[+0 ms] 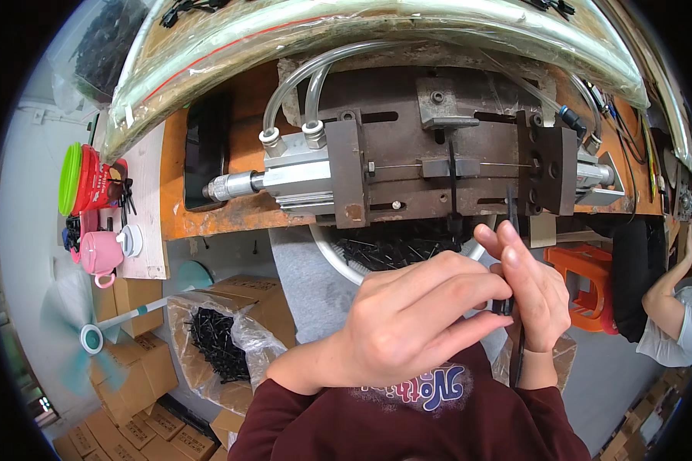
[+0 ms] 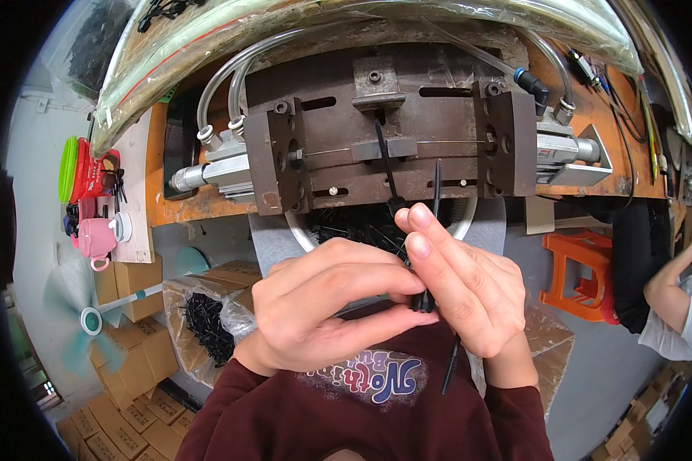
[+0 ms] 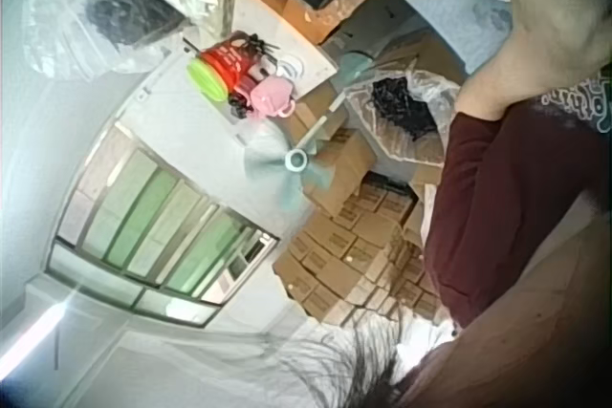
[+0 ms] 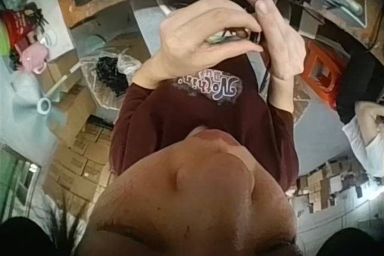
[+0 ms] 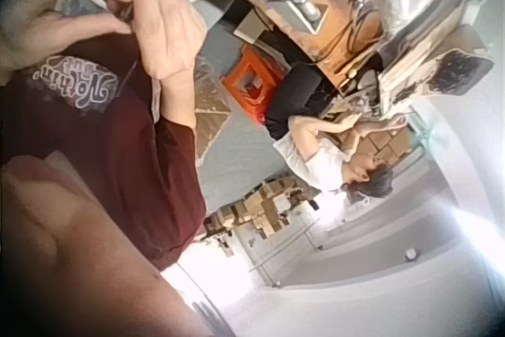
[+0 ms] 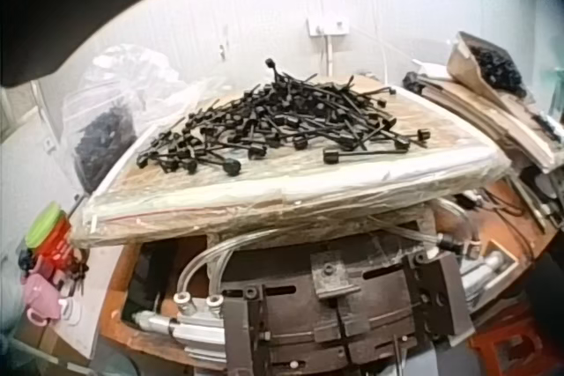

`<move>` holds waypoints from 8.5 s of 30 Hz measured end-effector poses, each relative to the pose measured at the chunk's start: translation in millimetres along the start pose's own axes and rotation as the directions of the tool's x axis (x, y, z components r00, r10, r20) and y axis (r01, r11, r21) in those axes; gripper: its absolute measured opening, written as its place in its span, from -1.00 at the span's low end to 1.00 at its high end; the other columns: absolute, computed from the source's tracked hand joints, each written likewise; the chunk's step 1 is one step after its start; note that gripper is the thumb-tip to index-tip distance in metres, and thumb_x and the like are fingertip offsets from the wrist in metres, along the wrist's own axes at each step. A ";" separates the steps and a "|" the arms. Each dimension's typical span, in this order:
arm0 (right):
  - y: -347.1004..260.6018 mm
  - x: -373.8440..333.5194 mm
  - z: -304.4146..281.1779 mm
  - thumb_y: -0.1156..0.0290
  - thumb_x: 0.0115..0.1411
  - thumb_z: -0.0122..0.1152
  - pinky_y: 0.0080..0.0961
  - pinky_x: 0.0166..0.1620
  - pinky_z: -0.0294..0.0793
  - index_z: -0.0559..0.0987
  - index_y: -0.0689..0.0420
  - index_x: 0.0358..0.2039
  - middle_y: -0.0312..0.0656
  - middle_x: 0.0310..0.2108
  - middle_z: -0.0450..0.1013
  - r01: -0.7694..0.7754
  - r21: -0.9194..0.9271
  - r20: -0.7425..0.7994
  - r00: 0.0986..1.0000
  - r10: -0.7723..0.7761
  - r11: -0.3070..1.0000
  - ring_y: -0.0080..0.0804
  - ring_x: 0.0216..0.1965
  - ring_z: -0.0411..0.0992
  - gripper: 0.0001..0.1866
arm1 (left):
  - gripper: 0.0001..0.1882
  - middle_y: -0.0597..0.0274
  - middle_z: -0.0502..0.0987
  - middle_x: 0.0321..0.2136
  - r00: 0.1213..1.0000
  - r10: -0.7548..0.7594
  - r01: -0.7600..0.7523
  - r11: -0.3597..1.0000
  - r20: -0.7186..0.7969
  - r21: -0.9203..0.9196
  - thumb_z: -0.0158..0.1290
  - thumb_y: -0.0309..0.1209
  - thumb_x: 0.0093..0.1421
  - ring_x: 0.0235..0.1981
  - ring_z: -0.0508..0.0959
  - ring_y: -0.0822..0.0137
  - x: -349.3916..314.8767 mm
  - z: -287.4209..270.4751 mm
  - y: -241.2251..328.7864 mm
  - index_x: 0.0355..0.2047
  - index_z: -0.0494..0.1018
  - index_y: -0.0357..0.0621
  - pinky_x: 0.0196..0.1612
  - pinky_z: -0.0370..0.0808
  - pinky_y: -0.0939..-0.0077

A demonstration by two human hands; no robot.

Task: Assembling or organizing small black cable tie components using a pneumatic jig.

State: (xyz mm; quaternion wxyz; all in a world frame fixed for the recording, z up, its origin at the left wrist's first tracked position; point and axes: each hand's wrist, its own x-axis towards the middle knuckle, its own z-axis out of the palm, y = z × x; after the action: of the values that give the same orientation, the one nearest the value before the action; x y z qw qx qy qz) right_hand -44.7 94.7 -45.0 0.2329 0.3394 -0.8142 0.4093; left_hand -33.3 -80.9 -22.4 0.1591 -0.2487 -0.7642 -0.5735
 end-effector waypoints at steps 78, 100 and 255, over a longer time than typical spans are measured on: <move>35.7 191.3 -56.6 0.44 0.07 0.37 -0.77 -0.58 0.28 0.54 0.20 -0.25 -0.29 -0.39 0.47 -0.279 0.702 0.025 0.929 0.369 0.655 -0.66 -0.67 0.32 -0.75 | -0.66 0.03 0.54 0.02 0.991 -0.036 0.006 0.975 0.132 0.220 0.35 -0.42 -0.06 -0.47 0.58 0.44 -5.7 -28.0 -0.6 -0.25 0.58 -0.21 -0.45 0.51 0.63; 8.3 26.9 -17.8 0.62 -0.11 0.49 -0.53 -0.31 0.51 0.62 0.09 -0.27 -0.11 -0.12 0.45 0.154 -0.279 -0.169 0.964 -0.207 0.948 -0.33 -0.29 0.49 -0.65 | -0.58 0.11 0.59 -0.25 0.995 0.013 0.020 0.949 -0.100 0.315 0.36 -0.64 -0.20 -0.33 0.62 0.27 -5.3 -23.3 6.3 -0.24 0.61 -0.25 -0.32 0.57 0.54; 11.7 -3.9 -10.4 -0.13 0.38 -0.27 -0.13 0.23 0.26 0.09 0.38 0.31 0.24 0.20 0.23 -0.212 -0.098 -0.345 0.924 0.166 0.972 0.11 0.15 0.36 -0.19 | -0.72 0.07 0.58 -0.07 0.994 0.049 -0.097 0.772 0.093 0.629 0.29 -0.53 -0.12 -0.39 0.61 0.27 3.4 3.9 -29.2 -0.33 0.57 -0.27 -0.29 0.54 0.45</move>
State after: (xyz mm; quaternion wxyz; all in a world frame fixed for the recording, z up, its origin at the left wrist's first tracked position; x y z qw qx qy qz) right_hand -49.8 109.8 -47.7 0.3494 0.1684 -0.8173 0.4261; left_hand -52.3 -82.9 -45.0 0.2281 -0.2306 -0.9073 -0.2677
